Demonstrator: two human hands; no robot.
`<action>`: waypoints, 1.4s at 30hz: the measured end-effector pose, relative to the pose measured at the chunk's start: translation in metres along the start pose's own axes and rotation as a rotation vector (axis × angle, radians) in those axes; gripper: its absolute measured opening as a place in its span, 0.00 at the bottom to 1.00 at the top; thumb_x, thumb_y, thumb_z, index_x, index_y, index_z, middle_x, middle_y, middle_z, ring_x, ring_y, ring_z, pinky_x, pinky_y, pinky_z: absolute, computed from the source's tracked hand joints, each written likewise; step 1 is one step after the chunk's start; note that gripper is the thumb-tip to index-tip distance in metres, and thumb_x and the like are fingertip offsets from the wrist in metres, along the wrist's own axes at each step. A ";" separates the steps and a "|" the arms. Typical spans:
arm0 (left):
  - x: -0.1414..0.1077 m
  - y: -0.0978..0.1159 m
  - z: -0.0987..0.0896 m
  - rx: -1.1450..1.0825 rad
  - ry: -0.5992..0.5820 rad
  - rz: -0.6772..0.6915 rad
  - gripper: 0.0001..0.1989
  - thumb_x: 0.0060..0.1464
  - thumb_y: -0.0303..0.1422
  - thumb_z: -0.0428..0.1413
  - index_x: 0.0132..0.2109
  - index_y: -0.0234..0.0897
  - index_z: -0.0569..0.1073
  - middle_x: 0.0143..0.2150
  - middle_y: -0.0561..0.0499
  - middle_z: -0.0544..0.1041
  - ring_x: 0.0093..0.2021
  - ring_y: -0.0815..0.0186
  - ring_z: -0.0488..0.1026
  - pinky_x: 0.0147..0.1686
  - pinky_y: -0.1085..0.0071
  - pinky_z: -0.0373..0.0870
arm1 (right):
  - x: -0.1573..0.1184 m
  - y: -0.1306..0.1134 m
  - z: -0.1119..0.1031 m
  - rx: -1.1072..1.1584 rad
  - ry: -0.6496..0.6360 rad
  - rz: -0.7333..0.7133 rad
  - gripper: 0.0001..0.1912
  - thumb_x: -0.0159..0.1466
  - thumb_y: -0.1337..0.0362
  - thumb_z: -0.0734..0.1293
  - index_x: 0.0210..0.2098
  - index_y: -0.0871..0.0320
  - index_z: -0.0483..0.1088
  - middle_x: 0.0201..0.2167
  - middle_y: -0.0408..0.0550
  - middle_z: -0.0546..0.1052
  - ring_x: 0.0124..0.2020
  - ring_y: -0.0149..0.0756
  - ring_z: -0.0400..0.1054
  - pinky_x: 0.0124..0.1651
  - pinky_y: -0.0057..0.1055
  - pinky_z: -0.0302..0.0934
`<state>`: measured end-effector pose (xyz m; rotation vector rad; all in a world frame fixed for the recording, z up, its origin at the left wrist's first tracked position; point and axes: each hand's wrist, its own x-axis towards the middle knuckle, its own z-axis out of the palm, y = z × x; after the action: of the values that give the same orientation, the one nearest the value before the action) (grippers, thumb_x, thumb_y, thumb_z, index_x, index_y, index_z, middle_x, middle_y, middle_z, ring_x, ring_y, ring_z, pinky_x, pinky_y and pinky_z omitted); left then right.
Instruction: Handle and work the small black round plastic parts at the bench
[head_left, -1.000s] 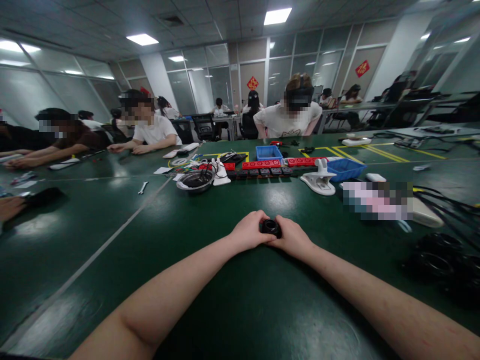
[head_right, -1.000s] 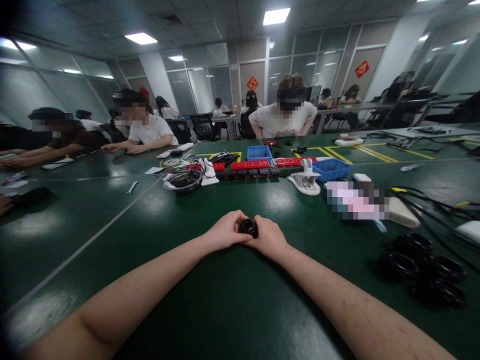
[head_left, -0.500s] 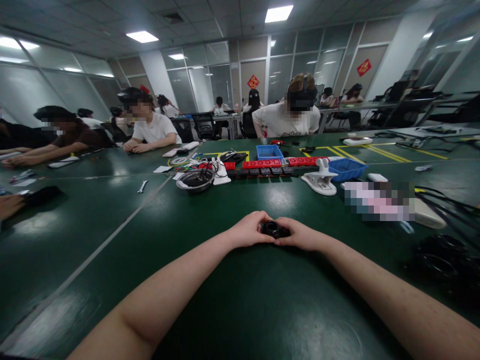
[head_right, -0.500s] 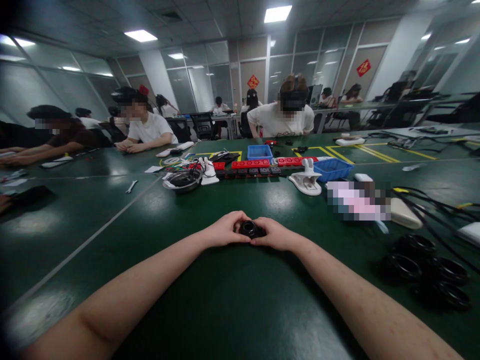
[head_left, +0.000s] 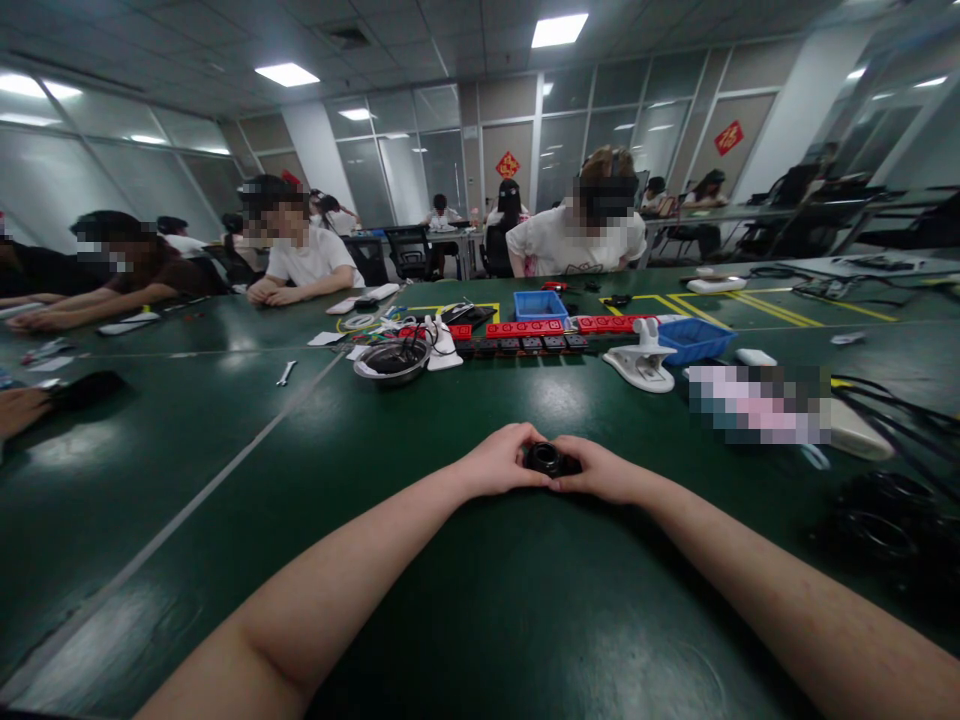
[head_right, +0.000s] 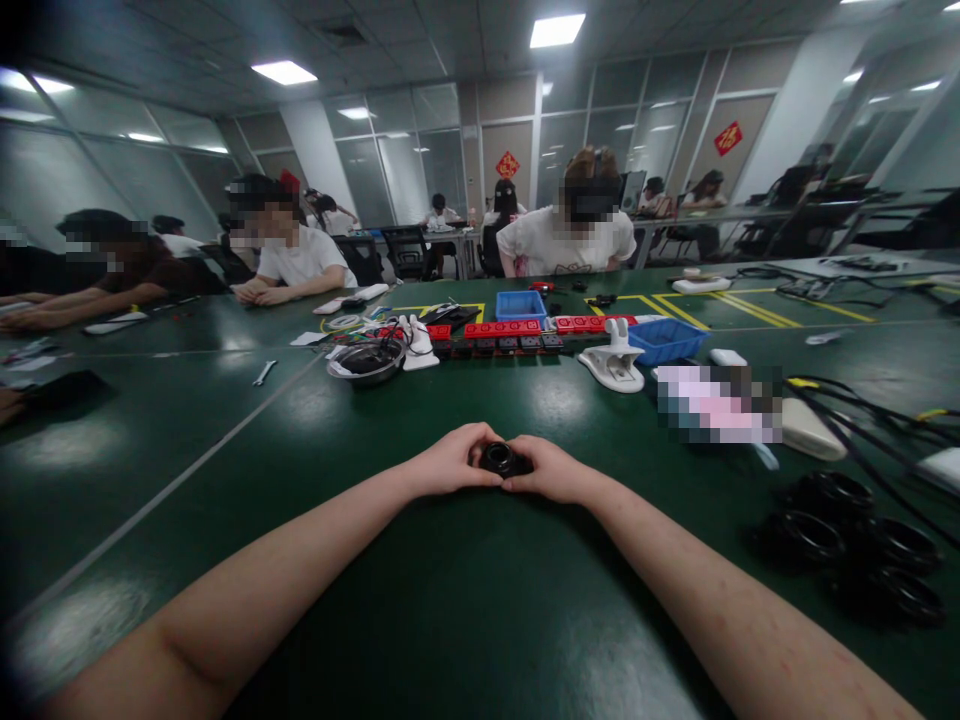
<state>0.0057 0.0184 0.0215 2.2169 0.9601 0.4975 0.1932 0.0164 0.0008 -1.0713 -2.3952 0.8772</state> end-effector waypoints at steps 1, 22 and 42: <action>0.000 0.000 0.000 0.001 0.002 0.001 0.21 0.37 0.40 0.57 0.39 0.36 0.64 0.32 0.53 0.64 0.25 0.73 0.61 0.23 0.77 0.58 | 0.000 0.000 0.000 0.002 0.000 0.002 0.15 0.49 0.62 0.66 0.35 0.62 0.65 0.31 0.46 0.68 0.33 0.36 0.61 0.34 0.29 0.54; -0.003 0.011 0.016 0.188 0.267 -0.189 0.20 0.34 0.43 0.58 0.34 0.37 0.63 0.33 0.52 0.66 0.32 0.66 0.64 0.28 0.73 0.59 | 0.004 -0.018 0.032 -0.457 0.362 0.343 0.16 0.46 0.56 0.66 0.27 0.59 0.59 0.24 0.46 0.67 0.26 0.34 0.60 0.25 0.26 0.47; -0.001 0.003 -0.003 0.092 0.066 0.010 0.26 0.37 0.46 0.56 0.44 0.38 0.65 0.39 0.50 0.67 0.36 0.66 0.64 0.34 0.72 0.62 | -0.004 -0.013 -0.010 0.229 -0.087 0.064 0.22 0.51 0.65 0.64 0.46 0.61 0.61 0.38 0.47 0.68 0.36 0.34 0.62 0.37 0.30 0.56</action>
<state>0.0051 0.0177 0.0255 2.3009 1.0250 0.5443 0.1948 0.0107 0.0163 -1.0435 -2.2707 1.2100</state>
